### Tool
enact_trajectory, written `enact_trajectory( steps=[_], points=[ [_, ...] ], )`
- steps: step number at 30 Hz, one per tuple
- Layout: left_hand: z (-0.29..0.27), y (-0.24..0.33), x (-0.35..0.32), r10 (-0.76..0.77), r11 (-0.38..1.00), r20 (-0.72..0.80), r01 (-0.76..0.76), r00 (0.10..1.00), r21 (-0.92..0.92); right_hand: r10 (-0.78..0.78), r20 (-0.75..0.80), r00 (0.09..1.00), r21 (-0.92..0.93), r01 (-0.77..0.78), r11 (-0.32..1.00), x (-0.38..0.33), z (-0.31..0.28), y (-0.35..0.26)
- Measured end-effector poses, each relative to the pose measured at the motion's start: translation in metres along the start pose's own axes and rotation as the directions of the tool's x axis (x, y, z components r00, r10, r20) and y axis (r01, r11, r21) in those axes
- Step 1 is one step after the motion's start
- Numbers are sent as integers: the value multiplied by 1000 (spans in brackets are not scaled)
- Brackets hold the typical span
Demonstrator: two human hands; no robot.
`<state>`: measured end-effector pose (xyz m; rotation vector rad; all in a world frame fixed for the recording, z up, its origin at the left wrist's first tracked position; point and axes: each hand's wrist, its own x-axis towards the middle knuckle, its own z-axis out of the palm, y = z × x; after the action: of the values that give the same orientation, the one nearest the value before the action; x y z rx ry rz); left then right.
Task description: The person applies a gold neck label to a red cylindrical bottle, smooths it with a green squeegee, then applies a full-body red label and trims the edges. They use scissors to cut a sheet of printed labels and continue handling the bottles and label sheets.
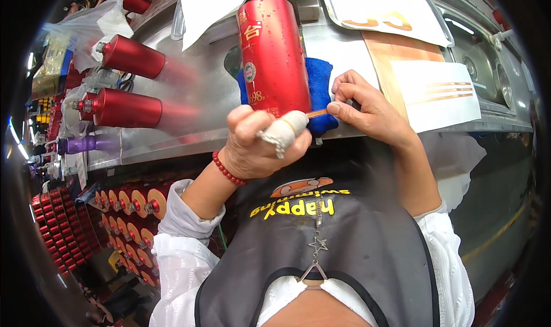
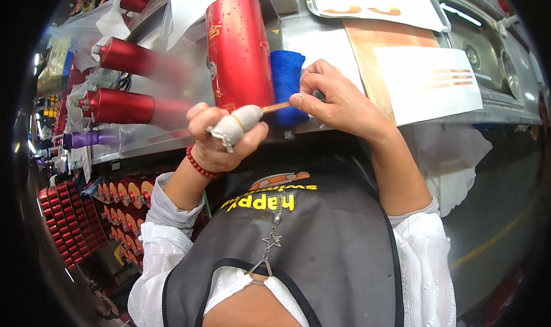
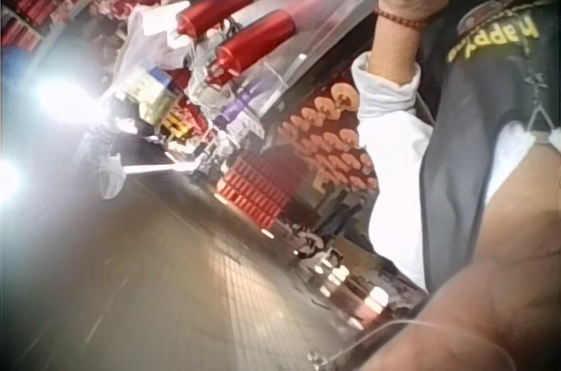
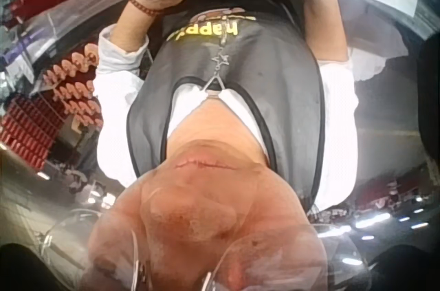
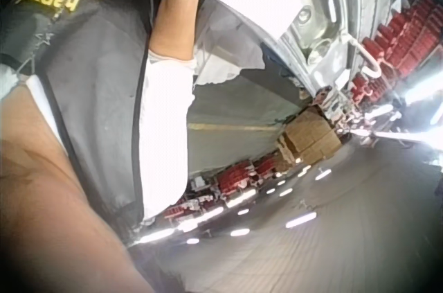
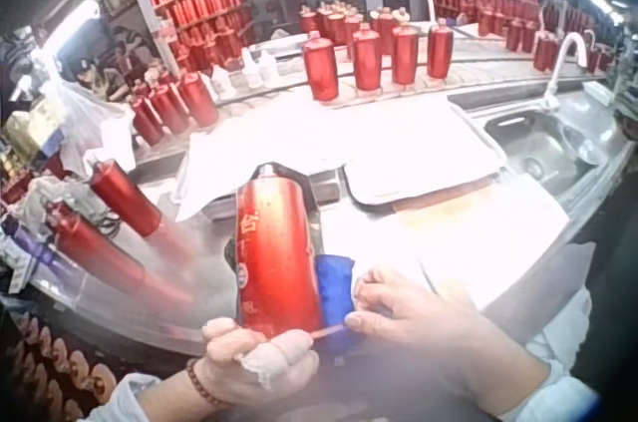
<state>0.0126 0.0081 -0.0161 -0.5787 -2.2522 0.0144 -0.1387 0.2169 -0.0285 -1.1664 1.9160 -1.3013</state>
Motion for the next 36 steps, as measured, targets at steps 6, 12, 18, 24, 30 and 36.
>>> enact_trajectory(
  steps=[6, 12, 18, 24, 30, 36],
  points=[
    [-6, 2, 9, -422, 906, 170, 421, 890, 48, -19, -14, 1000, -13, 19, 1000, -1, 1, -1],
    [5, 2, -15, -481, 865, 24, 479, 876, -149, -42, -13, 999, 51, 42, 998, -2, 1, -8],
    [-7, 4, -25, -160, 986, -90, 155, 983, -60, -38, -23, 999, 121, 41, 992, -7, -4, -9],
    [-11, 5, 10, -28, 999, 132, 32, 991, -28, -58, -31, 998, 108, 61, 992, -6, -1, 1],
    [4, -1, -9, -343, 891, -32, 315, 939, -327, -53, -16, 998, 103, 55, 993, -1, 4, -8],
    [-12, 3, -23, -212, 956, -21, 203, 977, -213, -68, -22, 997, 117, 70, 991, -5, 1, -9]
  ],
)
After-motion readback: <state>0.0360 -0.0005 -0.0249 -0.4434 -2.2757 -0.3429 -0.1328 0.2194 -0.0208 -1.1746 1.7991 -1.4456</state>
